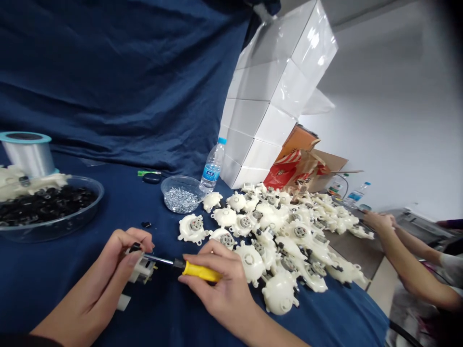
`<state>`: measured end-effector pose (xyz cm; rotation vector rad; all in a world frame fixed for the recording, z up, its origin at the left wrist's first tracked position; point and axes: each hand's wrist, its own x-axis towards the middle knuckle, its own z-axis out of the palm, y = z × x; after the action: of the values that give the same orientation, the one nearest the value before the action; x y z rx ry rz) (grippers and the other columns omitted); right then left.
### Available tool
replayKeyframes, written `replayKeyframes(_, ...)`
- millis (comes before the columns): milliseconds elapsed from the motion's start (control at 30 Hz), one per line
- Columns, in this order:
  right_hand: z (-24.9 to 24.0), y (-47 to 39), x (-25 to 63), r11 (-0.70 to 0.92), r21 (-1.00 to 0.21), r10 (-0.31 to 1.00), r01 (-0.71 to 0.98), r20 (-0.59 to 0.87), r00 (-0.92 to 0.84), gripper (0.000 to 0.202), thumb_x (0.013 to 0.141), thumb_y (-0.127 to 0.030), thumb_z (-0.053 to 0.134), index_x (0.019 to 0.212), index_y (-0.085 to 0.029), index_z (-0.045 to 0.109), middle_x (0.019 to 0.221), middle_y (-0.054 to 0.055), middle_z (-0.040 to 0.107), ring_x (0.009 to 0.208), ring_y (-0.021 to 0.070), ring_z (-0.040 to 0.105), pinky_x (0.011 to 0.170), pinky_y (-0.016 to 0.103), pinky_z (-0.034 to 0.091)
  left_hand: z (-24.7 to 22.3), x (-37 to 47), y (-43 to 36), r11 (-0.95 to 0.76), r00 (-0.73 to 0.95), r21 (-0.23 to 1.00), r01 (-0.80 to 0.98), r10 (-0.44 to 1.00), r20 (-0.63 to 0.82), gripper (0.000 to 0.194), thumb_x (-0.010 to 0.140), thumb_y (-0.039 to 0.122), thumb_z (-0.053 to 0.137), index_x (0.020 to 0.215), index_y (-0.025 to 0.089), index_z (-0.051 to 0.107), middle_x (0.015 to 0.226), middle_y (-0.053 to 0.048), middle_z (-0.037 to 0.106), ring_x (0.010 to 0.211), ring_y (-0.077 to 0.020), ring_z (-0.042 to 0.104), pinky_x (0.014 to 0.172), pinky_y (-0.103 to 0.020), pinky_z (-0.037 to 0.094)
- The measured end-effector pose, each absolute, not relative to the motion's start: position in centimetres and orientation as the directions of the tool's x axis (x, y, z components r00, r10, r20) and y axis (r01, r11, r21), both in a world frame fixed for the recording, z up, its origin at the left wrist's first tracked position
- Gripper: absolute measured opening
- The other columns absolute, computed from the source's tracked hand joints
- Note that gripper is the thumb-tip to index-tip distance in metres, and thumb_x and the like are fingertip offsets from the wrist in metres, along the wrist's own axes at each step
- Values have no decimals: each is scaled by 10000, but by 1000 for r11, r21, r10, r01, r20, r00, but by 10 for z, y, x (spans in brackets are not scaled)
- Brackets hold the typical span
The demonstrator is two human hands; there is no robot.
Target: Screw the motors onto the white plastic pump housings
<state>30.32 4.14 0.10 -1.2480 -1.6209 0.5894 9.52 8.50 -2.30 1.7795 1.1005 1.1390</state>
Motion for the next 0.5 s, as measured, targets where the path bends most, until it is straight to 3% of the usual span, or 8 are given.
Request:
replayKeyframes(100,2,40,302,325,-836,935,442,354,-18,182,803,-278,752,961,-217,819,741,15,590,620,131,523,560,267,392,-27,92,87,-340,311,912,230,913,263,217,1040,482,294,1046,331,449,1115,26,570,947,-177,570,806,-264,453)
replayKeyframes(167,4,42,302,277,-861,958,426,281,-55,156,852,-293,699,812,-191,809,651,-1,570,572,118,491,515,252,345,-29,89,89,-369,378,902,225,886,269,202,1042,478,302,1065,331,438,1129,11,562,971,-185,565,814,-275,455)
replayKeyframes(233,5,44,302,230,-884,973,407,216,-80,379,930,-334,595,615,-166,726,546,-18,504,511,99,444,478,236,309,-30,89,88,-391,420,901,186,861,286,202,1043,477,303,1056,325,436,1127,0,554,1018,-199,553,816,-285,454)
replayKeyframes(267,5,45,303,211,-893,977,398,197,-78,397,939,-351,579,611,-163,700,548,-25,492,496,90,433,469,226,311,-30,90,87,-382,412,910,163,864,290,208,1044,477,296,1044,323,436,1120,-1,550,1056,-207,539,809,-288,447)
replayKeyframes(333,5,47,304,183,-908,983,376,177,-51,205,857,-370,690,820,-169,714,663,-36,531,481,73,441,446,205,336,-27,94,83,-346,359,928,139,891,278,230,1049,480,270,1018,322,434,1105,10,546,1105,-207,503,817,-292,414)
replayKeyframes(400,4,47,304,211,-898,975,386,219,-26,349,703,-312,831,996,-193,682,792,-30,560,503,75,478,436,200,368,-24,98,80,-302,299,942,146,921,249,239,1051,488,258,1018,327,431,1107,29,543,1078,-194,490,826,-300,377)
replayKeyframes(433,3,46,304,241,-882,967,404,256,-19,368,661,-279,857,975,-198,682,803,-25,572,523,84,499,451,206,388,-22,101,78,-299,280,943,147,927,250,234,1050,491,265,1023,330,431,1111,38,541,1072,-189,487,832,-303,365)
replayKeyframes(500,2,45,303,302,-844,942,442,335,-4,205,678,-252,844,801,-193,691,746,-13,596,580,111,539,534,234,434,-19,105,76,-313,234,940,137,932,276,213,1051,478,282,1032,334,438,1120,49,534,1104,-182,482,873,-300,349)
